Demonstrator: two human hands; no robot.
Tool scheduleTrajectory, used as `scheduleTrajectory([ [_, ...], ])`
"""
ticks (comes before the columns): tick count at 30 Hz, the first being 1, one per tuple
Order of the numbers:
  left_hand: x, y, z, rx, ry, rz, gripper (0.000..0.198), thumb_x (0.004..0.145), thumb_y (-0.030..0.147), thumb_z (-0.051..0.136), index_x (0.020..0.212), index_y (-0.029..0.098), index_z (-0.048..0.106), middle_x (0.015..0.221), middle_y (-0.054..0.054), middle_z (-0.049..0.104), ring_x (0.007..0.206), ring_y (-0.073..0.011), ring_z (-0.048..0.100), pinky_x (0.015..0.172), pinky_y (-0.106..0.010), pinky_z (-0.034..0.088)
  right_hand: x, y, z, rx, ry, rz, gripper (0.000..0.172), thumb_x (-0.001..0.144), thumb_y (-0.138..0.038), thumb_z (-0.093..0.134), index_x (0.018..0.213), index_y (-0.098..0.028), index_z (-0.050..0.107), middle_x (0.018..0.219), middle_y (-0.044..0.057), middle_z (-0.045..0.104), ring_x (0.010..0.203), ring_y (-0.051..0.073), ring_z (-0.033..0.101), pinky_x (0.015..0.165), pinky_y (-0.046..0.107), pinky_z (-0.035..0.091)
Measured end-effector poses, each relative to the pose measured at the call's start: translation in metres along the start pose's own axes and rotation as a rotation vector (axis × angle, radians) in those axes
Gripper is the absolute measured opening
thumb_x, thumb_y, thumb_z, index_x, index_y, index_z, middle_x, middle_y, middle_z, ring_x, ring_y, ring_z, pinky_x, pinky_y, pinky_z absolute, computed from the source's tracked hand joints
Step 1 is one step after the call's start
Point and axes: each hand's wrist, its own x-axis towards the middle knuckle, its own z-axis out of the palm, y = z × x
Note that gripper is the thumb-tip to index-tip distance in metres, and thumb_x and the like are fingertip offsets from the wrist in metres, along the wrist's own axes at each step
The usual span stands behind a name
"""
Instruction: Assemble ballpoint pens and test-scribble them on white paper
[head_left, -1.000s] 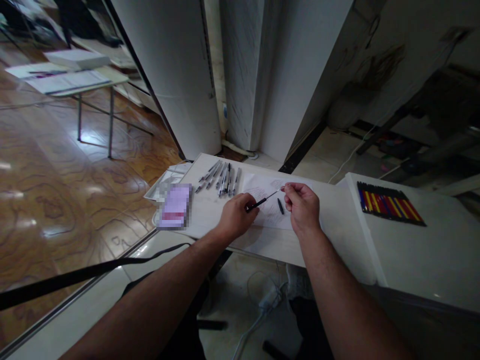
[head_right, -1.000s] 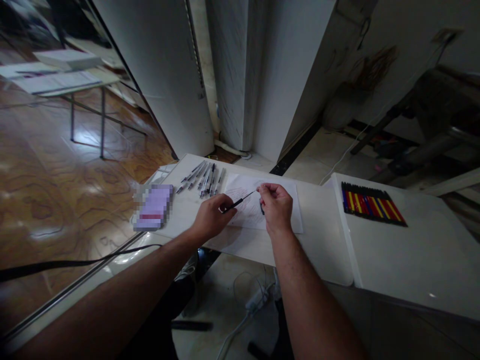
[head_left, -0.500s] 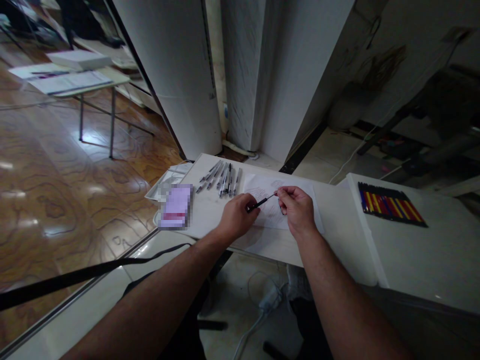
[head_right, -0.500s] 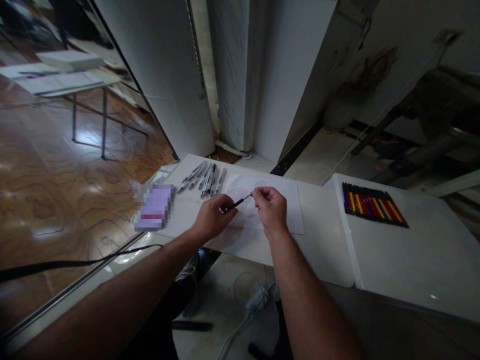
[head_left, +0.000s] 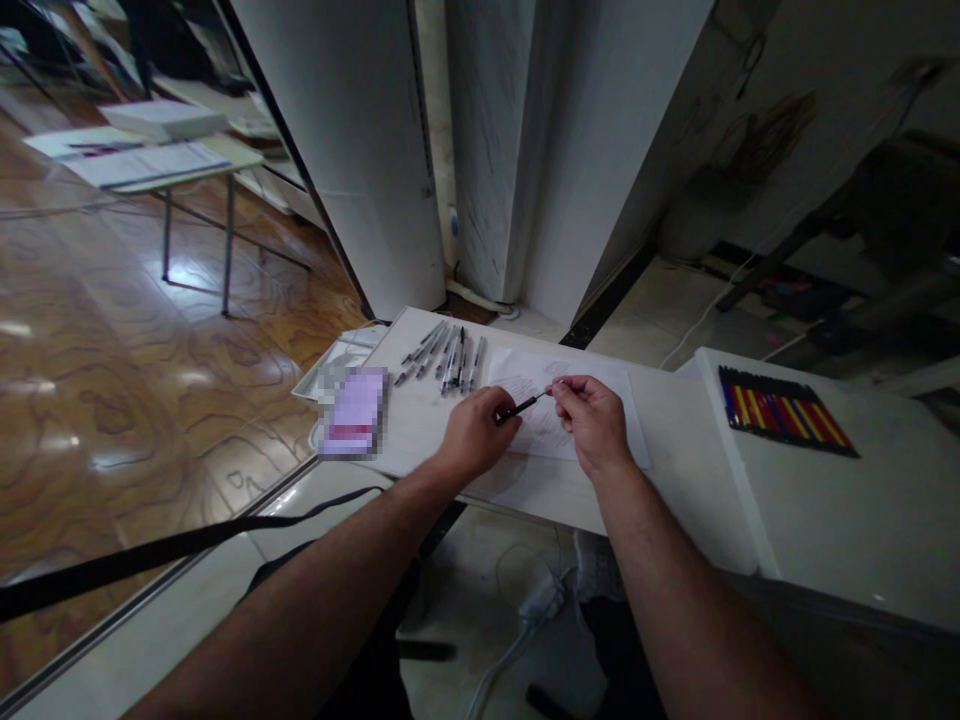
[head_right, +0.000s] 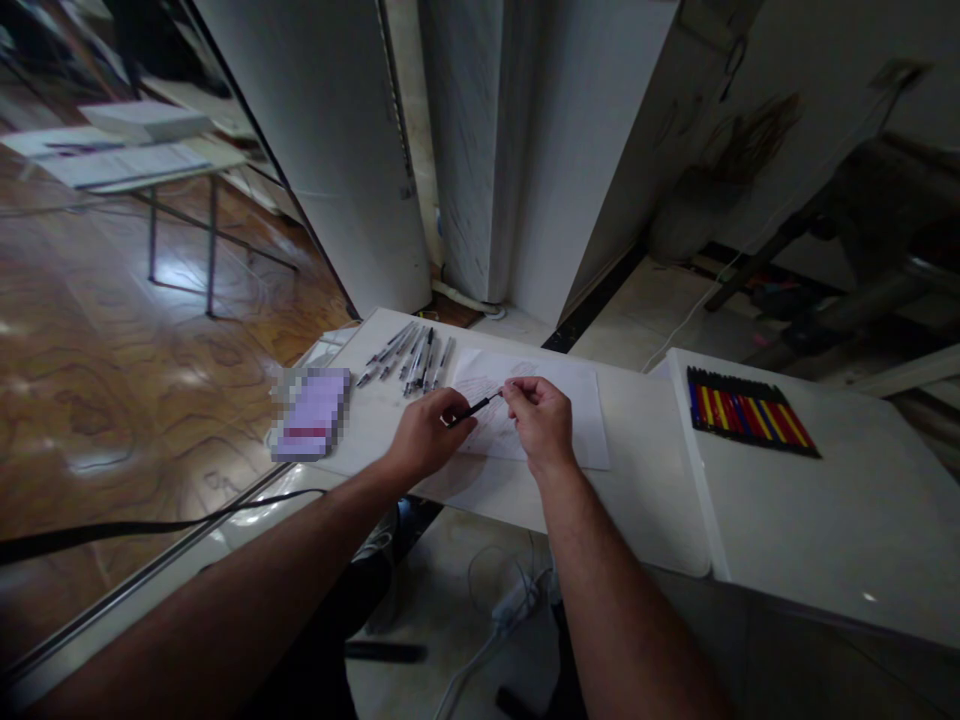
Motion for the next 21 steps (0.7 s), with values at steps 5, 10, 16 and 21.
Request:
scheduleTrajectory([
  [5,-0.0004,-0.0004,0.0004,0.017,-0.001,0.000,0.010,0.072,0.018,0.067,0.076,0.019,0.058,0.074,-0.001,0.062,0.068,-0.0148,0.055,0.062,-0.026,0.040,-0.0007,0.0004,-0.0002,0.003,-0.010,0.006,0.027,0.064,-0.035,0.075,0.081,-0.016,0.065,0.065,0.000,0.064,0.049,0.008,0.046,0.039,0.019,0.028],
  [10,-0.0006,-0.0003,0.0004,0.020,0.004,0.006,0.010,0.072,0.018,0.067,0.076,0.019,0.058,0.074,-0.001,0.062,0.068,-0.0148,0.055,0.061,-0.026,0.040,-0.0014,0.0005,-0.0001,0.019,-0.052,-0.009,0.024,0.068,-0.034,0.073,0.082,-0.017,0.063,0.074,0.003,0.069,0.050,0.007,0.046,0.039,0.019,0.028],
  [16,-0.0007,-0.0007,0.0008,0.020,0.001,0.005,0.009,0.072,0.019,0.067,0.076,0.019,0.058,0.072,0.000,0.061,0.067,-0.0142,0.054,0.061,-0.025,0.039,-0.0007,0.0016,-0.0005,0.020,-0.069,-0.025,0.024,0.068,-0.034,0.072,0.082,-0.017,0.063,0.076,0.003,0.070,0.050,0.007,0.046,0.039,0.018,0.028],
  [21,-0.0006,-0.0006,0.0010,0.018,-0.001,0.000,0.009,0.072,0.019,0.067,0.076,0.018,0.059,0.072,0.000,0.060,0.066,-0.0138,0.053,0.061,-0.025,0.038,-0.0011,-0.0001,-0.0003,0.037,-0.075,-0.017,0.025,0.068,-0.034,0.073,0.084,-0.016,0.064,0.077,0.004,0.070,0.050,0.007,0.046,0.039,0.018,0.028],
])
